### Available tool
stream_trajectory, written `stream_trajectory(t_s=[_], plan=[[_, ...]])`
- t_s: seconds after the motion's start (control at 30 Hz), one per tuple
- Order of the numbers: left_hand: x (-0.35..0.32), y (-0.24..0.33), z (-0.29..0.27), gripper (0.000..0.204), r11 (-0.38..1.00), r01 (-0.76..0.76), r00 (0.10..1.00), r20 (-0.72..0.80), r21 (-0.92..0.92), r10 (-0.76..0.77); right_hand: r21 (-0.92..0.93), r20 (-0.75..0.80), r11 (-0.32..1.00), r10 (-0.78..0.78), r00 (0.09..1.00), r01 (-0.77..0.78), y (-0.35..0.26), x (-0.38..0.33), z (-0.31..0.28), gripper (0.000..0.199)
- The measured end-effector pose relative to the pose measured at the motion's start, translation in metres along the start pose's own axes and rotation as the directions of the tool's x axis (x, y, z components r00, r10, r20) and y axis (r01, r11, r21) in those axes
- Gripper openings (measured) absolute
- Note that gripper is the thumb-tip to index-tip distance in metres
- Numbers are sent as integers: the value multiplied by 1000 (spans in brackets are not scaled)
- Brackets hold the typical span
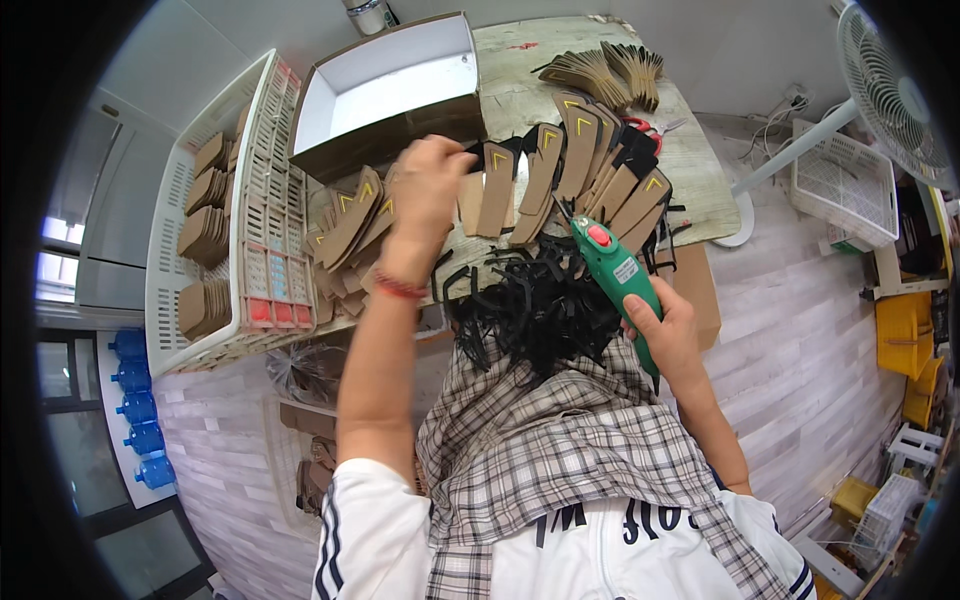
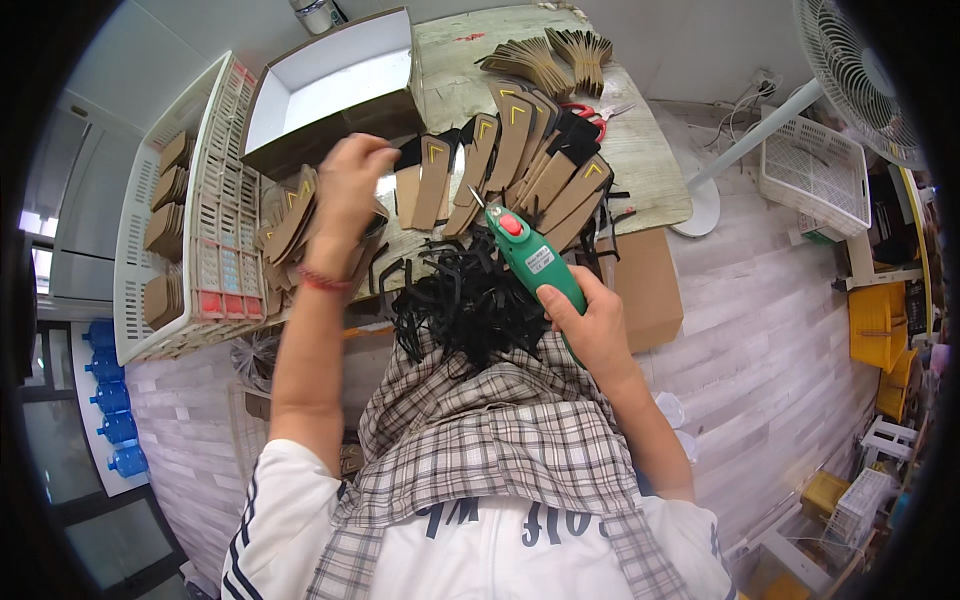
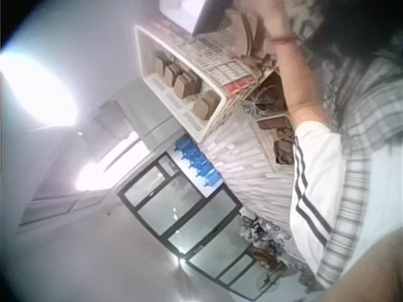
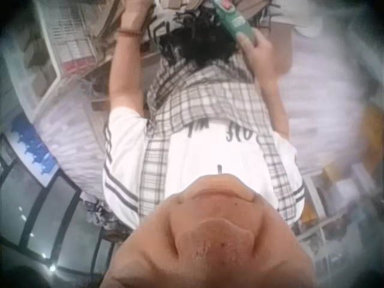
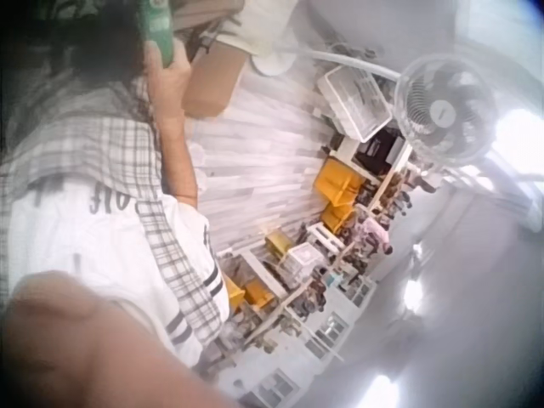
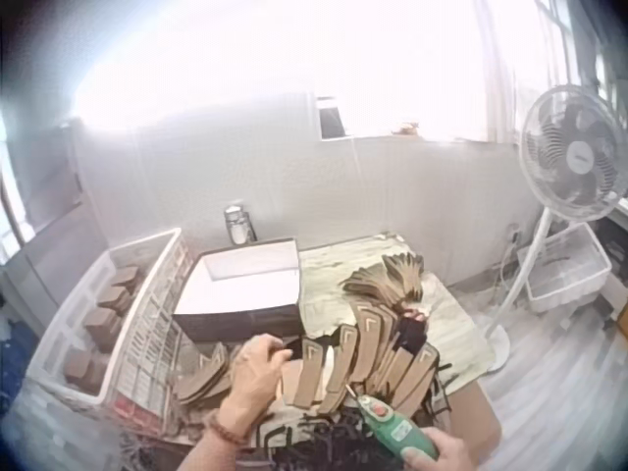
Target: The person uses a hot glue gun to apply glue to small rectangular cardboard pieces and attaches them to black fabric strips. They handle each piece one at a time, applying glue and pressing it onto the fabric, then placing the finished items on the table.
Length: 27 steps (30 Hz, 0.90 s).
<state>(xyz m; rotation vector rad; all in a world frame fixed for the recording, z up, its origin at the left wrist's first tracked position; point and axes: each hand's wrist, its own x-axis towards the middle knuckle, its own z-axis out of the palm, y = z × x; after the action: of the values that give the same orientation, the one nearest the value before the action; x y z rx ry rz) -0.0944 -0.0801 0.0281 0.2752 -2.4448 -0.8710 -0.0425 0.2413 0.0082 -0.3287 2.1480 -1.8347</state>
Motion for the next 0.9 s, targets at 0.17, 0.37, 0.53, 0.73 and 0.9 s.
stream_trajectory(t_s=[0.17,0.37,0.53,0.73,0.9], plan=[[5,-29,111,41,907,265,962,-155,328,-225,-15,-4,999,40,999,-40,1,-1,2,31],[-20,-28,113,15,921,160,954,-185,-355,-237,-29,-40,997,72,997,-73,5,1,4,30],[-31,12,62,11,365,63,902,-103,-929,-418,-37,-44,999,22,999,-23,-9,10,17,30],[-54,55,44,9,183,64,885,-29,-981,-465,-49,-44,999,-14,999,12,-16,6,23,32],[-65,69,50,7,111,100,883,37,-989,-469,-26,-48,999,-19,999,18,-17,-1,19,33]])
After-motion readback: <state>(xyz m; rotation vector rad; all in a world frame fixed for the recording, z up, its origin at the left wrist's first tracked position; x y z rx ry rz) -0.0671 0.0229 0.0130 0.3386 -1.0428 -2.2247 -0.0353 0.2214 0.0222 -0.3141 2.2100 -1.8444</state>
